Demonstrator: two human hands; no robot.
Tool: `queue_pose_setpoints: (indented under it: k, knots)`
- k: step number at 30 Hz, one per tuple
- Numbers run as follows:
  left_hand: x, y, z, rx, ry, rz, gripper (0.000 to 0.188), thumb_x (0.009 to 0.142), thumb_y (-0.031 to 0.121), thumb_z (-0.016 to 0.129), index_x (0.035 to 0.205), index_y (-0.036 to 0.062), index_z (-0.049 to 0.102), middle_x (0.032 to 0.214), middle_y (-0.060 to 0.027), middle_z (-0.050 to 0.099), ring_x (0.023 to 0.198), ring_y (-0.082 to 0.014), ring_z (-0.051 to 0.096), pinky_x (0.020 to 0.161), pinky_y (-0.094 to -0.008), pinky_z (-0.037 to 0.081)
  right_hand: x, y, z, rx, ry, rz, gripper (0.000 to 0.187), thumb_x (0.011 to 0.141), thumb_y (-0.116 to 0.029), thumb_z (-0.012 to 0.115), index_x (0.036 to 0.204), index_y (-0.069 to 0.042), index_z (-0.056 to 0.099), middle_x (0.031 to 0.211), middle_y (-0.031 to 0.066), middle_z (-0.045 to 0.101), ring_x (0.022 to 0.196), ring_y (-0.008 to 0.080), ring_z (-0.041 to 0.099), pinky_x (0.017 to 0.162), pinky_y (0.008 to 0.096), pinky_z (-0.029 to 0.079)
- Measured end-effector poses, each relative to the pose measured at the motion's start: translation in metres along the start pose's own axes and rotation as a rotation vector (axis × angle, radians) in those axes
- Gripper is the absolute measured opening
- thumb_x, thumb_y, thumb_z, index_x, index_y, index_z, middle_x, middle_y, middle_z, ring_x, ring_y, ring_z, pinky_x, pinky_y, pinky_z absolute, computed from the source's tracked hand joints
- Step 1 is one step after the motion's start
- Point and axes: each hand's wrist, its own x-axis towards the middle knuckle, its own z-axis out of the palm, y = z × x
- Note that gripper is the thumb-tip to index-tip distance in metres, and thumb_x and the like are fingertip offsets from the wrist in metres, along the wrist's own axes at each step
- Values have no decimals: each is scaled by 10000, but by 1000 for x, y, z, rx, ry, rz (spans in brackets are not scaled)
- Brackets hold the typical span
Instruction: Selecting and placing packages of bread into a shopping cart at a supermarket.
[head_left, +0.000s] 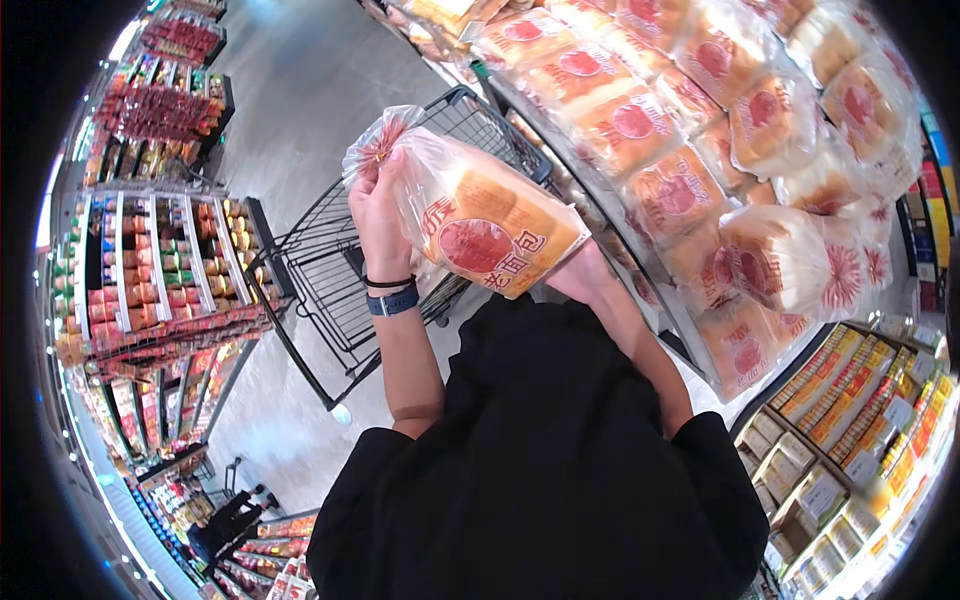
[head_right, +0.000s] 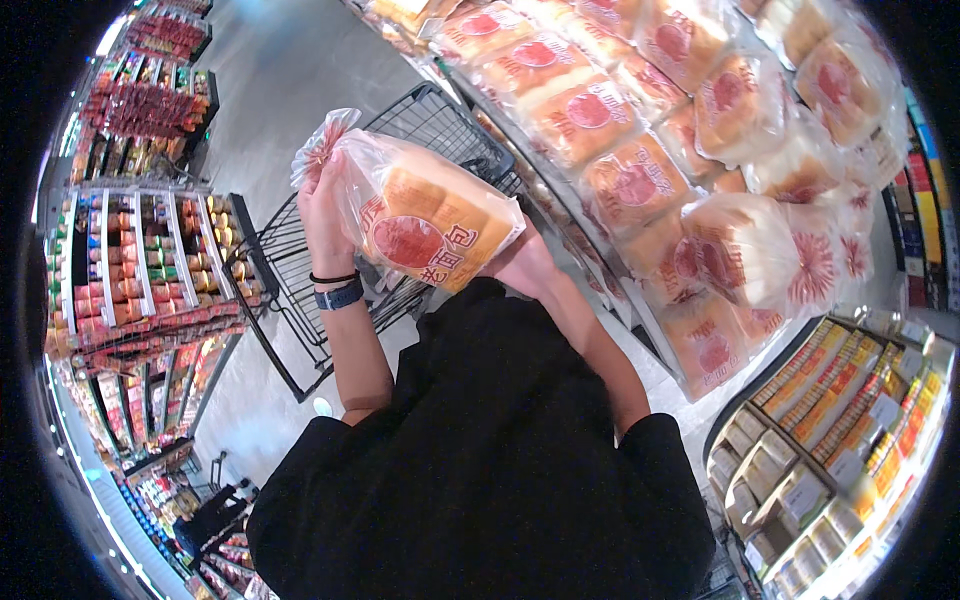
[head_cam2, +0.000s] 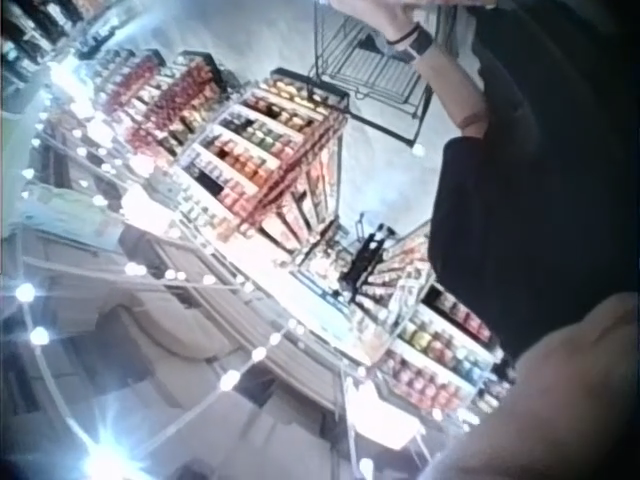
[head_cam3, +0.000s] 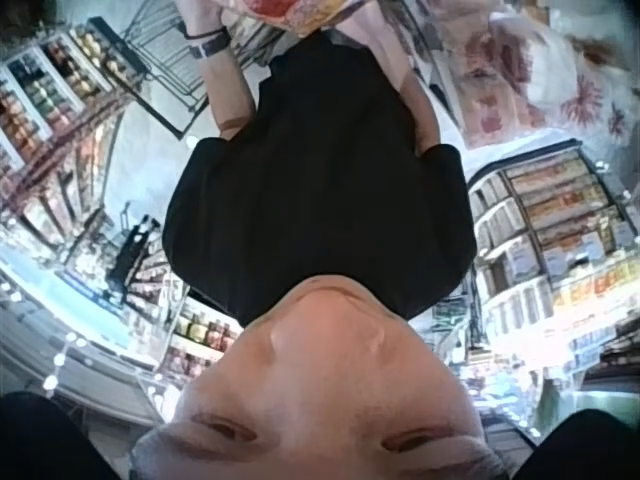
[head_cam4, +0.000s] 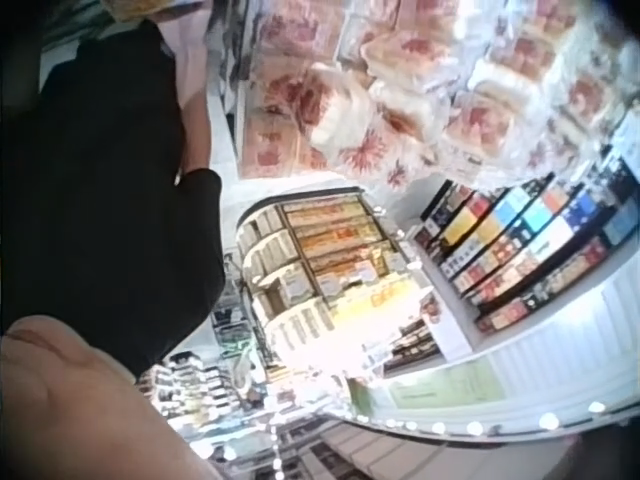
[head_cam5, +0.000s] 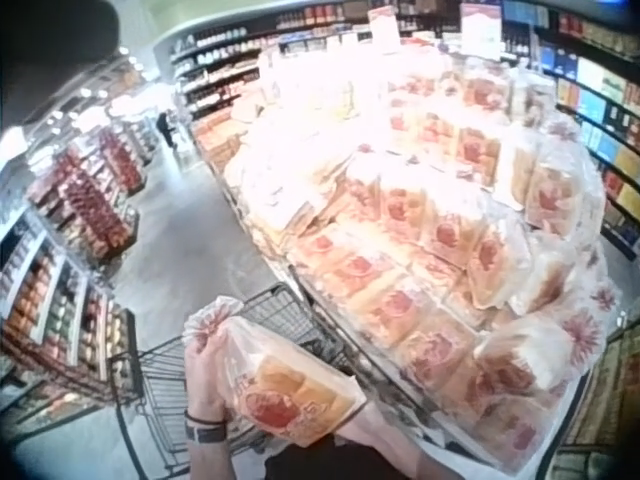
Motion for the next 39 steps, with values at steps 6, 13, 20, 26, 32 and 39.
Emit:
queue_pose_setpoints:
  k: [6, 13, 20, 26, 32, 39]
  knots:
    - [14, 3, -53, 45, 62, -37, 287, 964, 122, 643, 1217, -14, 628, 1126, -78, 690, 972, -157, 673, 846, -282, 538, 24, 21, 14, 70, -46, 124, 699, 1011, -614, 350, 1500, -118, 409, 1528, 89, 442, 1371, 281, 446, 1112, 512, 368]
    - [-1, 35, -90, -76, -23, 38, 445, 936, 32, 617, 1366, -40, 528, 1366, -138, 587, 1211, -215, 589, 1063, -339, 441, 58, 50, 24, -55, 112, 109, 670, 1034, -571, 334, 1523, -114, 362, 1538, 91, 423, 1390, 295, 427, 1132, 546, 338]
    - [-24, 66, -173, 165, 72, 175, 528, 857, -54, 697, 1349, -48, 507, 1294, -149, 612, 1139, -220, 628, 1016, -348, 477, 84, 62, 5, -436, 237, 209, 462, 1057, -346, 446, 1371, -10, 484, 1356, 169, 559, 1241, 264, 564, 1055, 435, 454]
    - [-11, 68, -216, 486, 251, 158, 355, 829, -18, 765, 1162, -55, 648, 1101, -113, 700, 984, -152, 656, 906, -300, 512, 134, 83, -46, -1267, 338, 15, 422, 953, -215, 622, 1306, -7, 522, 1216, 141, 627, 1097, 260, 635, 964, 364, 499]
    - [8, 20, -249, 554, 204, 28, 232, 848, 48, 762, 1060, -34, 715, 1019, -76, 732, 914, -128, 659, 859, -273, 510, 211, 121, -48, -2071, 341, -329, 671, 803, -236, 733, 1367, 1, 455, 1045, 191, 654, 1003, 336, 647, 883, 420, 505]
    - [27, -91, -262, 483, 127, -71, 276, 832, 119, 787, 1034, -55, 717, 958, -100, 749, 842, -130, 676, 788, -299, 529, 254, 126, -73, -1810, 452, 18, 646, 835, -179, 706, 1395, -13, 430, 908, 145, 692, 828, 226, 680, 740, 376, 521]
